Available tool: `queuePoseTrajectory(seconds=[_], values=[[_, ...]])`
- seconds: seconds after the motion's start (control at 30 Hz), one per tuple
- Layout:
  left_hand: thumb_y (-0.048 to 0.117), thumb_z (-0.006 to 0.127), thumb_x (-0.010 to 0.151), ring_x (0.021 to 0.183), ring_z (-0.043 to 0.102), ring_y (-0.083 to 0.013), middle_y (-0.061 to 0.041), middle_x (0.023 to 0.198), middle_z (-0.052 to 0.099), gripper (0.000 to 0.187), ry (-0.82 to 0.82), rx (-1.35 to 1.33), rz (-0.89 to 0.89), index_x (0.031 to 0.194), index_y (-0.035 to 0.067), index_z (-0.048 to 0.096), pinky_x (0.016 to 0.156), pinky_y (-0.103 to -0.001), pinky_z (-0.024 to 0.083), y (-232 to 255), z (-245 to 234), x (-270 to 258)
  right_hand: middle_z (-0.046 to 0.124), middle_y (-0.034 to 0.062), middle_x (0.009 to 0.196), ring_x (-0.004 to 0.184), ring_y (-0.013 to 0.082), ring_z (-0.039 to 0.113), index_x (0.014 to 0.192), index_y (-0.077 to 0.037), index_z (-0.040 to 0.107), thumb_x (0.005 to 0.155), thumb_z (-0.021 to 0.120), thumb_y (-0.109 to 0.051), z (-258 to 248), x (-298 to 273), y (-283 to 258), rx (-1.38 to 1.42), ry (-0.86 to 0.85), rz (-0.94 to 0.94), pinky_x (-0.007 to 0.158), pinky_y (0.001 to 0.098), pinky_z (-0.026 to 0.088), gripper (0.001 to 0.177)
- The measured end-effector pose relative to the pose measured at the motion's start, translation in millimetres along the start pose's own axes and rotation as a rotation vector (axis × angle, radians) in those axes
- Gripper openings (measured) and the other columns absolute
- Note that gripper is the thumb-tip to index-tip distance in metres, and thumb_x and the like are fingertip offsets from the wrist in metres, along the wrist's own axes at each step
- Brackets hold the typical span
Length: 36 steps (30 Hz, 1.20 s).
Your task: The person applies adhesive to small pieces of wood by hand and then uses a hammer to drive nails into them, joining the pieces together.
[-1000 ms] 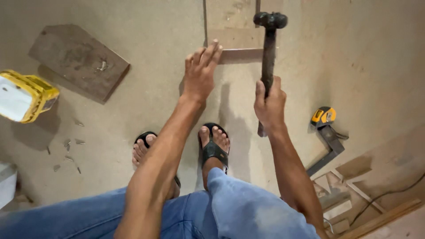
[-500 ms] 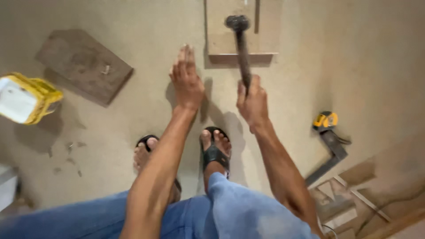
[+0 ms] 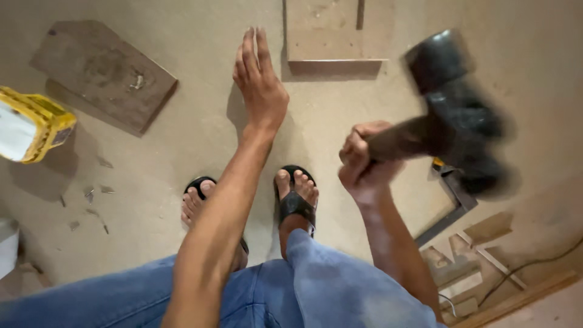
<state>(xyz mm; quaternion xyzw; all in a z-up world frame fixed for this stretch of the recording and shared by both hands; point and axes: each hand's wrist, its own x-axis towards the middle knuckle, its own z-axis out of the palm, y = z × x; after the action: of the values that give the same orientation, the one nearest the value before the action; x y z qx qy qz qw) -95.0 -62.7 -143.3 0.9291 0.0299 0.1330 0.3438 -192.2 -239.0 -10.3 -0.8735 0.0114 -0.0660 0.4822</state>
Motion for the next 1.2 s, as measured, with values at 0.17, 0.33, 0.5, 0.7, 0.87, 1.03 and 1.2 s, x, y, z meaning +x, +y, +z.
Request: queuePoseTrajectory(seconds=[0.17,0.33,0.5,0.7,0.87,1.03,1.2], values=[[-0.011,0.052,0.091,0.150,0.033,-0.0384,-0.017,0.164,0.033,0.080,-0.011,0.003,-0.007,0.164,0.007,0.027,0.123,-0.055,0.028,-12.4,-10.4,2.5,0.062,0.0212,0.070,0.061,0.0375,0.065,0.109,0.005,0.051,0.104,0.058,-0.011,30.5,40.4,39.2,-0.459,-0.175,-0.018,0.049,0.0429,0.047,0.018],[-0.012,0.050,0.085,0.148,0.036,-0.0364,-0.014,0.164,0.034,0.084,-0.028,0.025,-0.013,0.163,0.008,0.028,0.120,-0.053,0.031,-8.1,-11.5,8.8,0.061,0.0165,0.069,0.059,0.0309,0.065,0.106,0.005,0.050,0.107,0.059,-0.011,-0.5,31.9,5.4,-0.370,-0.031,-0.101,0.051,0.0416,0.048,0.018],[-0.011,0.051,0.084,0.149,0.036,-0.0360,-0.013,0.165,0.033,0.085,-0.024,0.006,-0.006,0.164,0.007,0.027,0.122,-0.053,0.032,-12.0,-9.6,-7.1,0.061,0.0107,0.070,0.058,0.0227,0.063,0.112,0.002,0.053,0.108,0.050,-0.008,3.2,3.8,1.1,-0.178,-0.014,-0.080,0.052,0.0380,0.050,0.011],[-0.009,0.054,0.086,0.148,0.035,-0.0364,-0.013,0.165,0.034,0.082,-0.073,0.031,0.012,0.163,0.009,0.033,0.119,-0.054,0.034,-8.7,-3.9,-4.7,0.062,0.0157,0.073,0.062,0.0318,0.068,0.113,0.003,0.048,0.110,0.059,-0.012,32.4,44.9,32.6,-0.388,-0.151,-0.006,0.052,0.0413,0.047,0.019],[-0.011,0.056,0.083,0.143,0.033,-0.0385,-0.019,0.163,0.032,0.083,-0.226,0.191,0.110,0.160,0.015,0.041,0.112,-0.056,0.033,0.5,0.6,5.7,0.063,0.0129,0.072,0.061,0.0231,0.068,0.113,0.001,0.050,0.109,0.055,-0.012,-5.7,52.0,4.4,-0.328,-0.043,0.039,0.053,0.0392,0.050,0.014],[-0.008,0.061,0.081,0.149,0.030,-0.0363,-0.018,0.164,0.030,0.083,-0.191,0.251,0.186,0.159,0.014,0.044,0.120,-0.054,0.029,3.2,13.7,0.6,0.061,0.0083,0.071,0.060,0.0141,0.063,0.117,0.000,0.051,0.111,0.053,-0.012,-31.2,12.6,-29.3,-0.106,0.113,0.064,0.053,0.0322,0.049,0.014],[-0.007,0.063,0.083,0.151,0.029,-0.0357,-0.017,0.165,0.029,0.082,-0.177,0.260,0.180,0.160,0.014,0.044,0.120,-0.052,0.029,6.2,19.7,-4.7,0.061,0.0140,0.078,0.064,0.0208,0.061,0.119,0.000,0.050,0.112,0.056,-0.014,-12.8,5.8,-4.4,-0.128,0.051,0.004,0.054,0.0339,0.047,0.018]])
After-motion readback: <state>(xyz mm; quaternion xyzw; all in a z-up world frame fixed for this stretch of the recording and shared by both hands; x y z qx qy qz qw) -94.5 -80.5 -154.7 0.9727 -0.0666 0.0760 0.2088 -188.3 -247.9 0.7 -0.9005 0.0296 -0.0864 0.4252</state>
